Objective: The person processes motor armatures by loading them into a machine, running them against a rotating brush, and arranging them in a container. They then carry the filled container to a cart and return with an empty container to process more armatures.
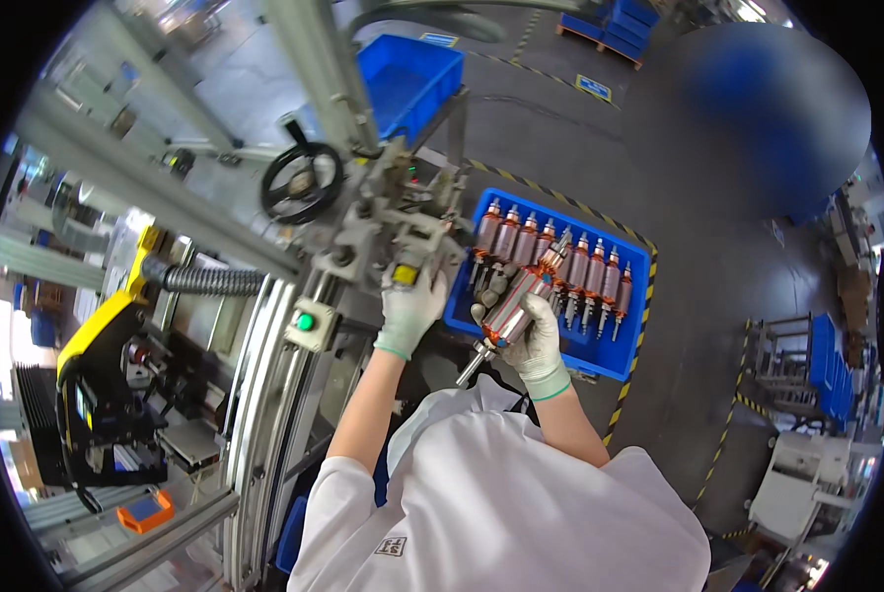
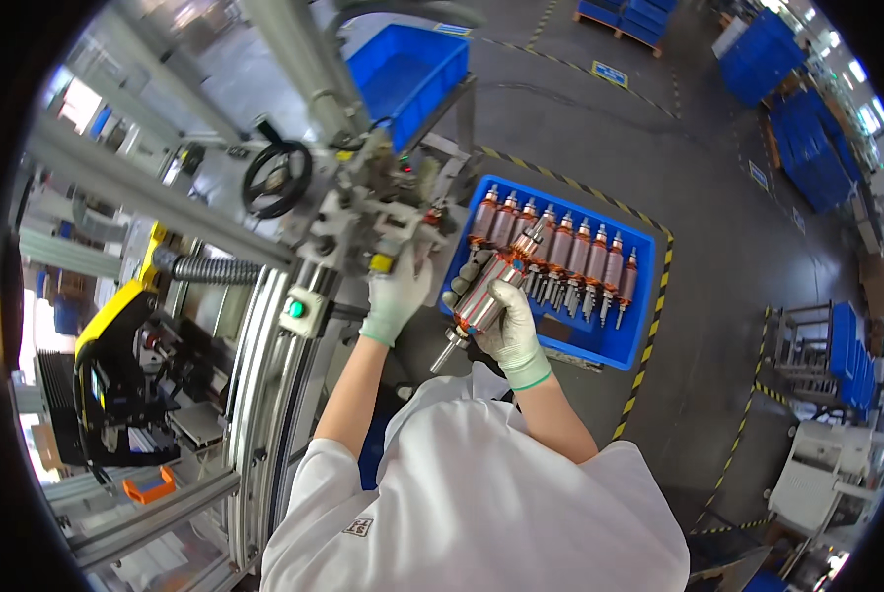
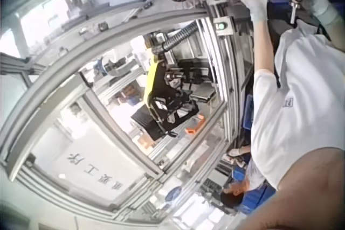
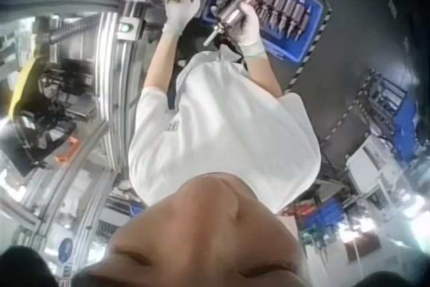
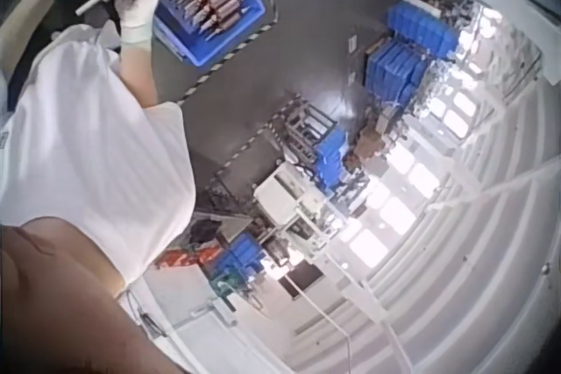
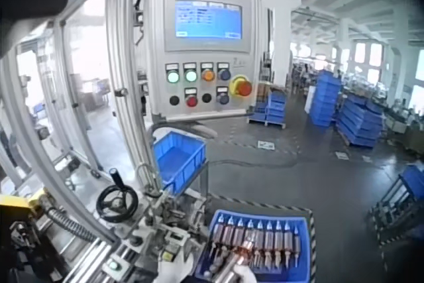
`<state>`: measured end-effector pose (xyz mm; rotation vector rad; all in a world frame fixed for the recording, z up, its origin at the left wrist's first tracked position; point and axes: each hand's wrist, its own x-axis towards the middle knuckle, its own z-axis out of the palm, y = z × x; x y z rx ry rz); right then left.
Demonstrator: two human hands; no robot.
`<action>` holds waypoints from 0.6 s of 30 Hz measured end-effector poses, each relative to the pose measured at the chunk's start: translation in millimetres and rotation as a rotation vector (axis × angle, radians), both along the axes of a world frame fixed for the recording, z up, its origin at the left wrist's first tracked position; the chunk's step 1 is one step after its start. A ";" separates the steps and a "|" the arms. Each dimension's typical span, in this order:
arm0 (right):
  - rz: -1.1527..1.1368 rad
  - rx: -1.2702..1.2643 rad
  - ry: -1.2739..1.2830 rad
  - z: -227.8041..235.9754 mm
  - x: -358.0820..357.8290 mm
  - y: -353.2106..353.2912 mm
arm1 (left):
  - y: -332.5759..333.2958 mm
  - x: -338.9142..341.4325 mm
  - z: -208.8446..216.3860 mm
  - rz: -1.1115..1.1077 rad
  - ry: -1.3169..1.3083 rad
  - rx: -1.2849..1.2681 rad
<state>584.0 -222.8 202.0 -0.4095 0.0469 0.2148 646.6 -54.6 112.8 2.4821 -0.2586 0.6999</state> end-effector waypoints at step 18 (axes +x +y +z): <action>0.054 -0.336 0.472 -122.7 66.3 2.6 | -22.1 -28.3 73.7 0.063 0.947 -0.893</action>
